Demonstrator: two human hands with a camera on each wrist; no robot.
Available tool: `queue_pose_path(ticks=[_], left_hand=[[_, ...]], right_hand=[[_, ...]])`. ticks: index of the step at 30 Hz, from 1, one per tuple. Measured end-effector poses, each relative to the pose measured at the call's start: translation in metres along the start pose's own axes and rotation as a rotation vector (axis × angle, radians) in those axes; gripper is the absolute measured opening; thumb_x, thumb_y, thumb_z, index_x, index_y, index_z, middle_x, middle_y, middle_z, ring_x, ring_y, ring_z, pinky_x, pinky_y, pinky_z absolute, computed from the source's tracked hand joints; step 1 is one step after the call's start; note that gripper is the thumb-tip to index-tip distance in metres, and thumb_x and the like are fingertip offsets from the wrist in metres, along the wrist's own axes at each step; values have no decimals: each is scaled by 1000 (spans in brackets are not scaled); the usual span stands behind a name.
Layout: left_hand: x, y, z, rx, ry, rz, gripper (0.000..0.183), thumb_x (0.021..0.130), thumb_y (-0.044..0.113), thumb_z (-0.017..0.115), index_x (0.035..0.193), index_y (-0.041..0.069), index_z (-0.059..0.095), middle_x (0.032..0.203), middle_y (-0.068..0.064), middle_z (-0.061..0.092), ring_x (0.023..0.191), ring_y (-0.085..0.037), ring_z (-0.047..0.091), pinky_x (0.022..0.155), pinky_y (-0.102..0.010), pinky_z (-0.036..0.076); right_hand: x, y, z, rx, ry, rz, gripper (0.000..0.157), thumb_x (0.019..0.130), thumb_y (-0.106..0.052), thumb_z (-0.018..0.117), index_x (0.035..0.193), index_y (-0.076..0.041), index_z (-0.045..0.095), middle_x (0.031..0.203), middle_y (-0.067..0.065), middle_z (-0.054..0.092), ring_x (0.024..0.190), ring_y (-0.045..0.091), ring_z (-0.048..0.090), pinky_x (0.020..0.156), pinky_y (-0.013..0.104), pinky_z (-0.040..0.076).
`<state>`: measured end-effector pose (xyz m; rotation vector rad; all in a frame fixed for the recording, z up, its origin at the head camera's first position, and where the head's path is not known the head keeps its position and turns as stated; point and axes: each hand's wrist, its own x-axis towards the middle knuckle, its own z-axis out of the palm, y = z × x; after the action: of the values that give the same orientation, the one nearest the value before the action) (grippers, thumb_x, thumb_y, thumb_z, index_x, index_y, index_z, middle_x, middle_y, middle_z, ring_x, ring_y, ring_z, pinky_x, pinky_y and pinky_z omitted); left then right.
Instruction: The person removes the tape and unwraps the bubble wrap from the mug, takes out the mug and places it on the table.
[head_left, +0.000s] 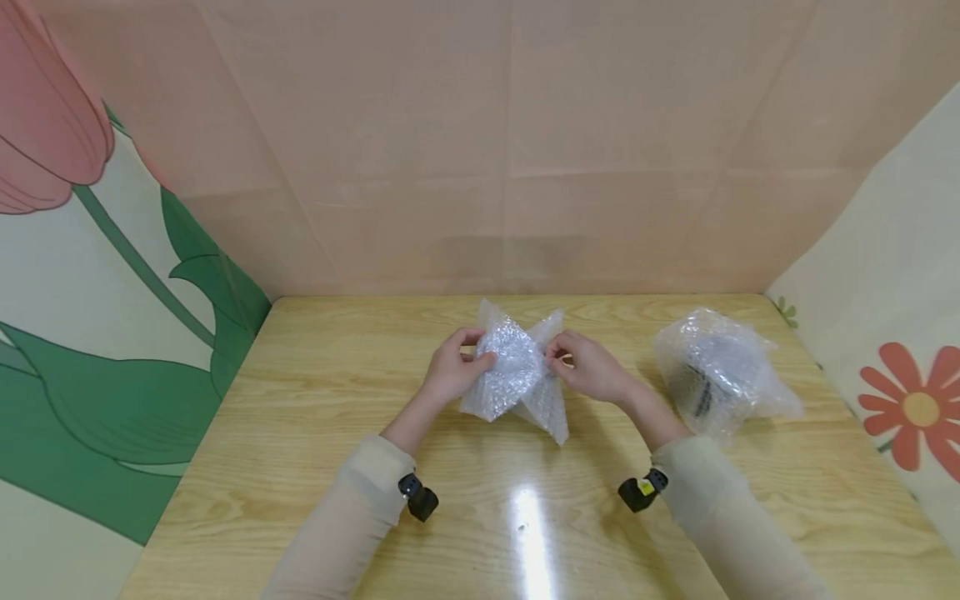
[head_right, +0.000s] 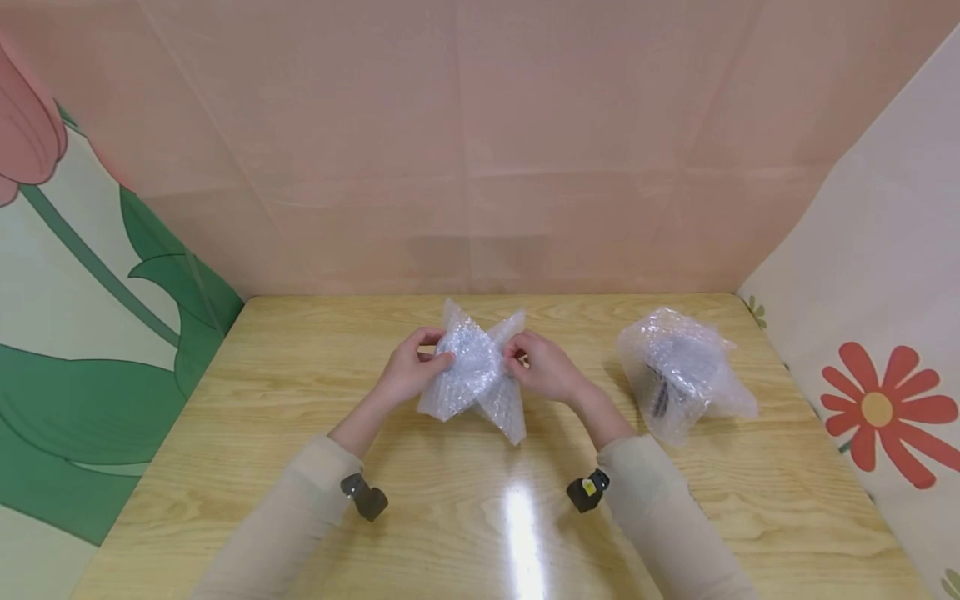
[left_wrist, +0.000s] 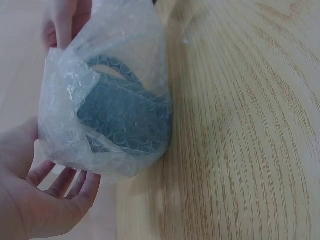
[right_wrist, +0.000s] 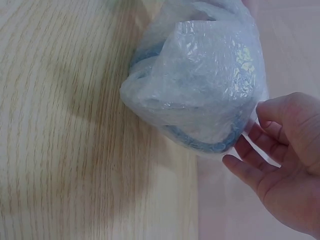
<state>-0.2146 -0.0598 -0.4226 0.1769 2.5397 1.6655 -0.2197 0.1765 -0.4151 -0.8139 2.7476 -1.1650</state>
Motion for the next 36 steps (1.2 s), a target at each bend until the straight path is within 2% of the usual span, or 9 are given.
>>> queue_pose_path(ticks=[13,25,36], left_hand=[[1,0,1,12,10,-1,42,85,20,66,123,10,53,124,-9,54,96,-25,59,76,-31,54],[1,-2,1,4,10,-7,42,85,20,66,124,10,53,123,-9,55,96,-25,59,76,-31,54],[2,-3,1,0,11,-16,42,84,21,66,123,12,53,124,-9,54,98,-26,59,77,-32,54]], right_hand=[[1,-6,-5,-19,-40,33,4,89,-4,54,86,-3,57,98,11,59,97,27,59,82,32,53],[-1,-6,-5,48,-57,76,5,91,-4,52,88,-2,55,101,14,59,101,30,59,79,27,54],[-4,-5,-6,77,-58,124,14,94,-14,51,94,-2,58,110,15,60,107,30,57,87,35,51]])
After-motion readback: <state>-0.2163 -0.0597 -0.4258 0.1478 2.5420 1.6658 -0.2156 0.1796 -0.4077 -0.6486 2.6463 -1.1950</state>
